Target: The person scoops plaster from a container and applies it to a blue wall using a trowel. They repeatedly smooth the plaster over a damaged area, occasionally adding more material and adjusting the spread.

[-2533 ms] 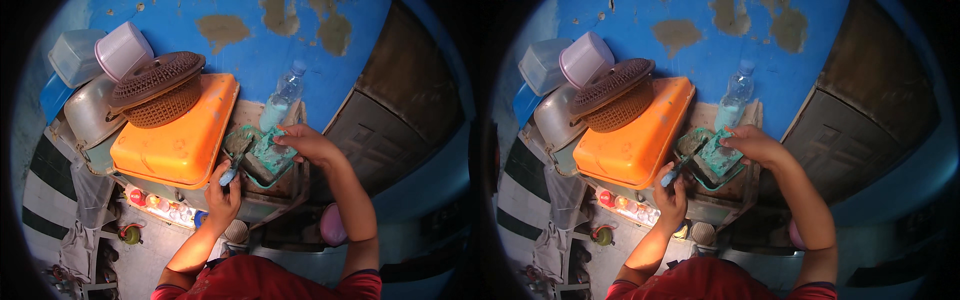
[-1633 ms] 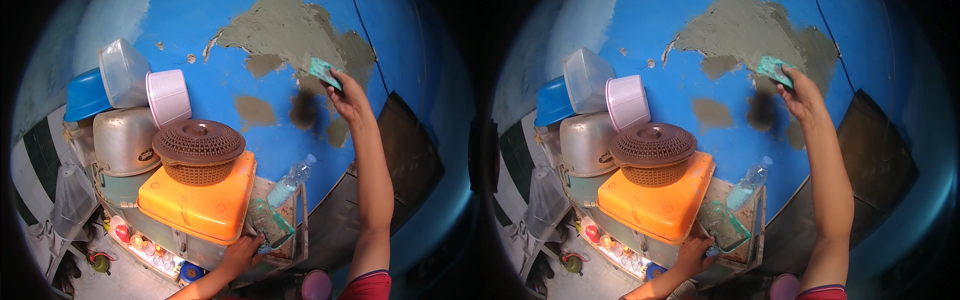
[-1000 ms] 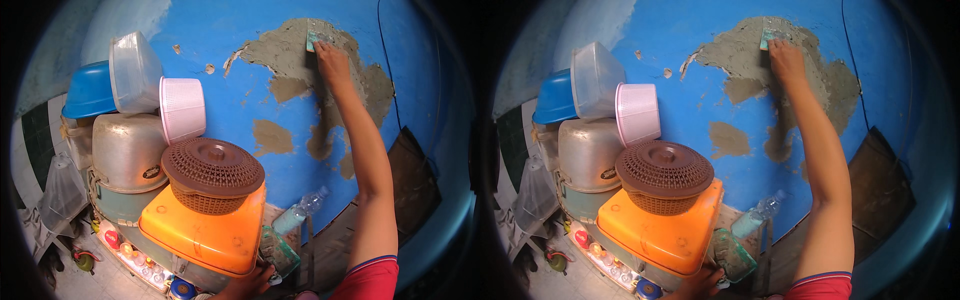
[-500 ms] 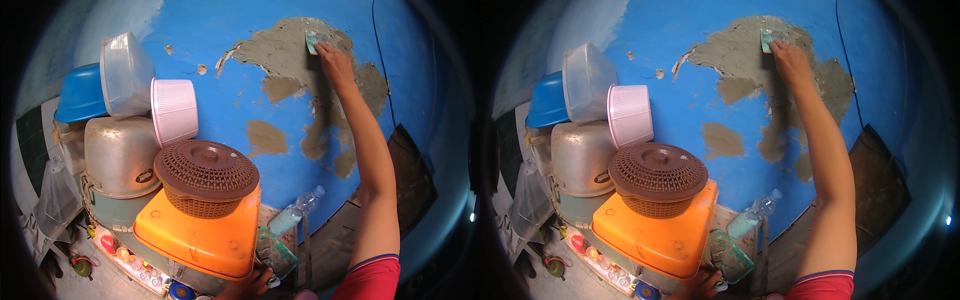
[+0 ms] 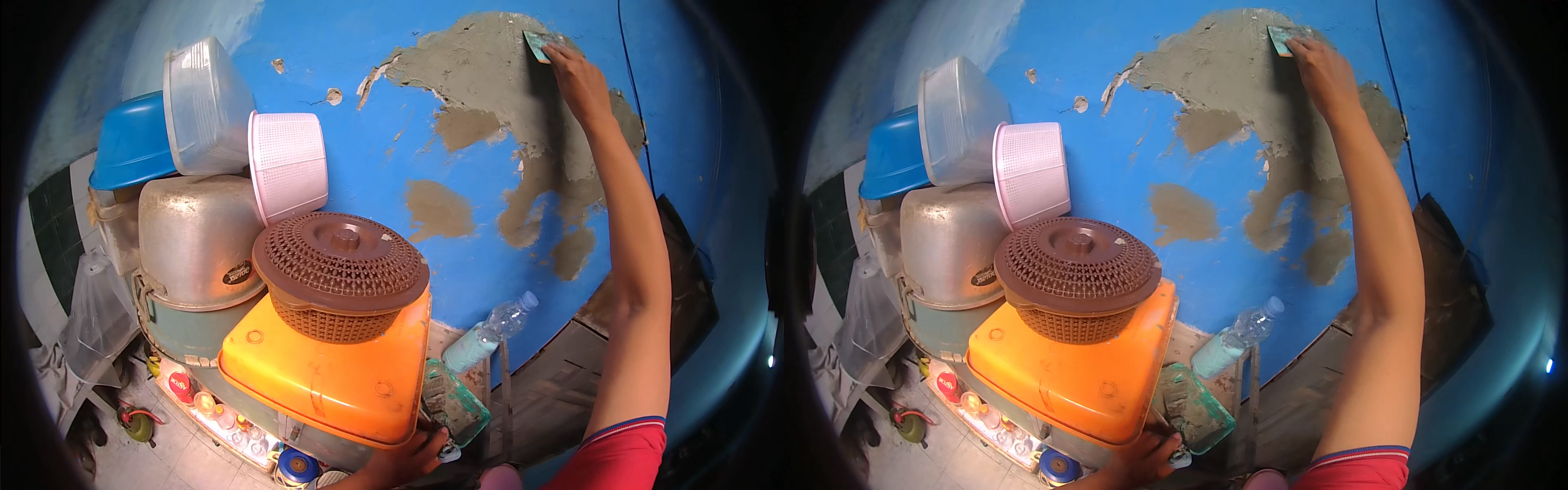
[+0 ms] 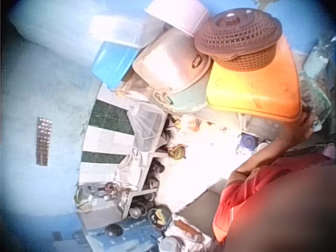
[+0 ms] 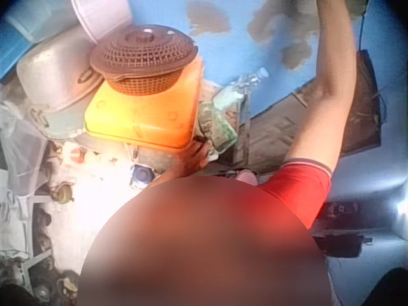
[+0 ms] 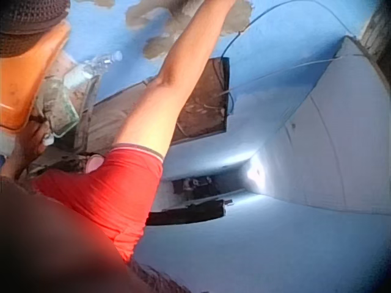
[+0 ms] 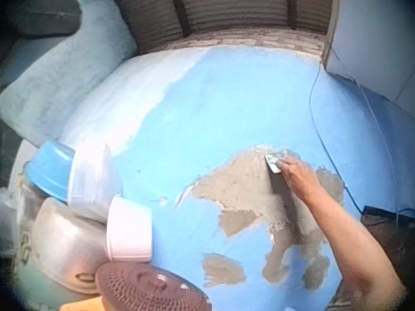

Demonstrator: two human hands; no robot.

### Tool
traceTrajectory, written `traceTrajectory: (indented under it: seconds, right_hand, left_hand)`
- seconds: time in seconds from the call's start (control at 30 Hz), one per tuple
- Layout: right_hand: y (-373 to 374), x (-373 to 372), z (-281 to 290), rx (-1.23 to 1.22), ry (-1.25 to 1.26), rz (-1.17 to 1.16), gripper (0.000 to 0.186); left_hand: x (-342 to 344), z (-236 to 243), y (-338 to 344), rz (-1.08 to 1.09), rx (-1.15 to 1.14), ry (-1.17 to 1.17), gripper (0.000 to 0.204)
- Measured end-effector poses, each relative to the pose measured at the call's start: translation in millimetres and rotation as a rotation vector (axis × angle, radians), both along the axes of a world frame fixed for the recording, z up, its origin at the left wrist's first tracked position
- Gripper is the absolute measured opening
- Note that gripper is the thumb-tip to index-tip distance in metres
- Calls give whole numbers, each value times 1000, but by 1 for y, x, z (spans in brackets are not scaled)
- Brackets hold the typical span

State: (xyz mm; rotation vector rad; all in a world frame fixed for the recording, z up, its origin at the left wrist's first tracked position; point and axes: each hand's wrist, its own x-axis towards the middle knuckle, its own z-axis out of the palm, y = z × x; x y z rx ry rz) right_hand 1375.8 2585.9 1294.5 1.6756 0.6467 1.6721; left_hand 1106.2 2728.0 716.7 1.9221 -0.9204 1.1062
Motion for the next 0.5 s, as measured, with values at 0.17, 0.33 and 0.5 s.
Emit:
traceTrajectory:
  seconds: [0.17, 0.33, 0.5]
  right_hand:
    - [-49, -17, -64, -94, 54, -25, 36]
    - [-72, -59, -104, -187, 107, -81, 41]
    - [-48, -57, -73, -86, 51, 14, 40]
  left_hand:
    - [3, 9, 17, -8, 82, 34, 67]
    - [3, 5, 12, -34, 45, 91, 66]
    - [5, 14, 17, -57, 59, 76, 69]
